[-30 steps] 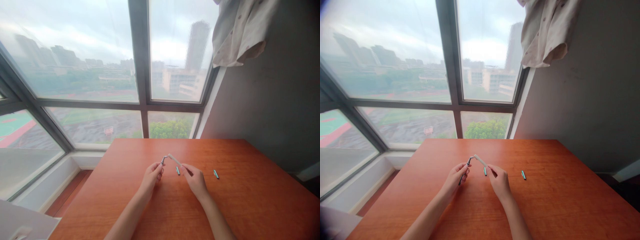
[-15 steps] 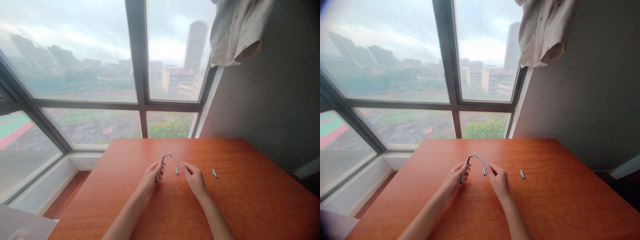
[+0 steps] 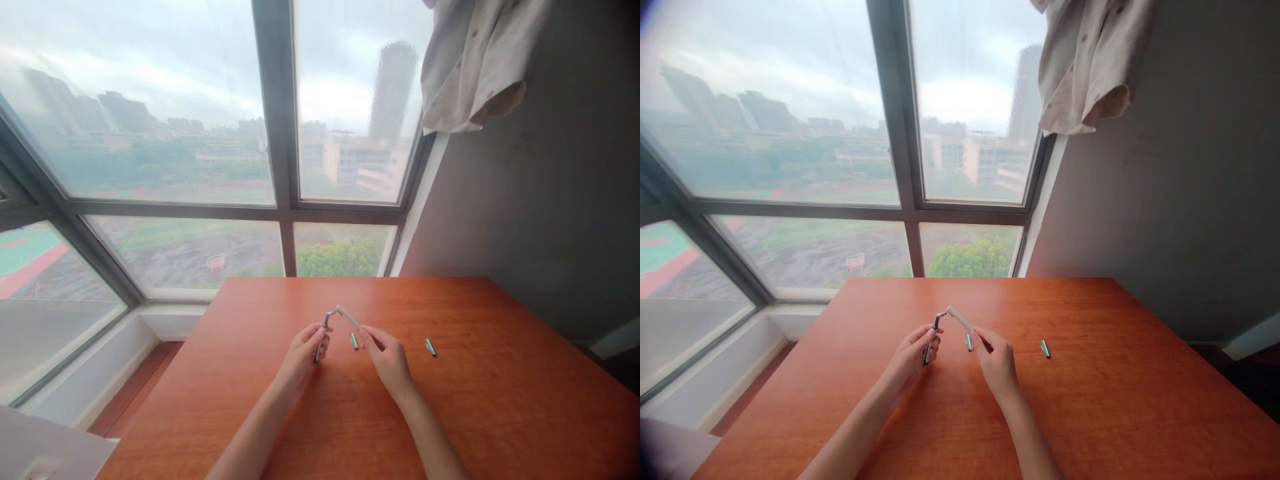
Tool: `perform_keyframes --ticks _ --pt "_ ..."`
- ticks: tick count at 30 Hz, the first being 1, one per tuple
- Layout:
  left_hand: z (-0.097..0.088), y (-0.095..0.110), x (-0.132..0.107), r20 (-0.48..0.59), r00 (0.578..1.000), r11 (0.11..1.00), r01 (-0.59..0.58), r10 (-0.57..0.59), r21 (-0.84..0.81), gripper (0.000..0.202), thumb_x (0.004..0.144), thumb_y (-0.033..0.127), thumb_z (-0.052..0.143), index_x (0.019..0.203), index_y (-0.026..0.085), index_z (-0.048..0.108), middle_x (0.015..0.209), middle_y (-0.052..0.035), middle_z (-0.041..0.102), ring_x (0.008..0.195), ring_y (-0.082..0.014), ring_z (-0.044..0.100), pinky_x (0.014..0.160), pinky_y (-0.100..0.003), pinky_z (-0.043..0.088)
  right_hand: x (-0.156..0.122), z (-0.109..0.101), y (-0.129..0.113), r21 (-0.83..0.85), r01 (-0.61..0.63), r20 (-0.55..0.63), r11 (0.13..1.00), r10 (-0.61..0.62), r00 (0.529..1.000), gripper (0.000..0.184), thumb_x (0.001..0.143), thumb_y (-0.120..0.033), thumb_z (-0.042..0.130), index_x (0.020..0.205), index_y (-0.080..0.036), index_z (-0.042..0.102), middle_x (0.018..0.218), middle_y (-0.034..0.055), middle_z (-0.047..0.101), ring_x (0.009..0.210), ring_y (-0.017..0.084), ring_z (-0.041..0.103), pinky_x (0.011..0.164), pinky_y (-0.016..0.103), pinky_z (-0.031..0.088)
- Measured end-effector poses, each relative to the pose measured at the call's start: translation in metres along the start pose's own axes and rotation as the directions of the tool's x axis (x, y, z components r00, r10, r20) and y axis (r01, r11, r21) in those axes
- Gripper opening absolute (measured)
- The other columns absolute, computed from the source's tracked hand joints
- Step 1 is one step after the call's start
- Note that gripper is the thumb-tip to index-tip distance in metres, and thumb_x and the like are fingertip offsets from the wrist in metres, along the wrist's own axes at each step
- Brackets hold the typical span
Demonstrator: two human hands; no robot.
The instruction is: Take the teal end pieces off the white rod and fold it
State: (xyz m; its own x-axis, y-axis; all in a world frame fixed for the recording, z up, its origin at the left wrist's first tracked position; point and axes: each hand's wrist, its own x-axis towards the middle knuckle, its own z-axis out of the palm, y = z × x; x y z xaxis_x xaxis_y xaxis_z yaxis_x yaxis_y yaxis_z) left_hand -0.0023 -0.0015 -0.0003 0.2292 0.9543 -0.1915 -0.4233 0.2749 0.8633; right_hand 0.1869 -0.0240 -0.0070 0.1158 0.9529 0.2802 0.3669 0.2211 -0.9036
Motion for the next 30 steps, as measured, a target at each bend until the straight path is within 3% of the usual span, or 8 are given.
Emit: perform_keyframes --ticks 13,30 --pt "0.0033 0.0017 0.0 -0.037 0.999 1.0 -0.006 0.007 0.011 0.042 0.063 0.045 0.08 0.086 0.011 0.07 0.06 0.0019 0.05 0.05 -0.0063 0.038 0.049 -0.02 0.025 -0.0009 -0.0001 -0.0041 0.072 -0.018 0.035 0.997 0.016 0.999 0.043 0.087 -0.051 0.051 0.078 -0.014 0.071 0.072 0.0054 0.067 0.069 0.02 0.062 0.063 0.024 0.047" --pt "0.0013 0.0028 -0.0003 -0.018 1.0 0.999 -0.022 0.023 0.035 0.038 0.066 0.044 0.078 0.088 0.013 0.07 0.06 0.0019 0.051 0.05 -0.0069 0.037 0.049 -0.021 0.024 -0.0009 -0.0003 -0.001 -0.044 0.056 -0.018 0.997 -0.057 0.998 0.036 0.088 -0.044 0.051 0.087 -0.017 0.075 0.079 0.0067 0.072 0.073 0.02 0.065 0.067 0.026 0.051"
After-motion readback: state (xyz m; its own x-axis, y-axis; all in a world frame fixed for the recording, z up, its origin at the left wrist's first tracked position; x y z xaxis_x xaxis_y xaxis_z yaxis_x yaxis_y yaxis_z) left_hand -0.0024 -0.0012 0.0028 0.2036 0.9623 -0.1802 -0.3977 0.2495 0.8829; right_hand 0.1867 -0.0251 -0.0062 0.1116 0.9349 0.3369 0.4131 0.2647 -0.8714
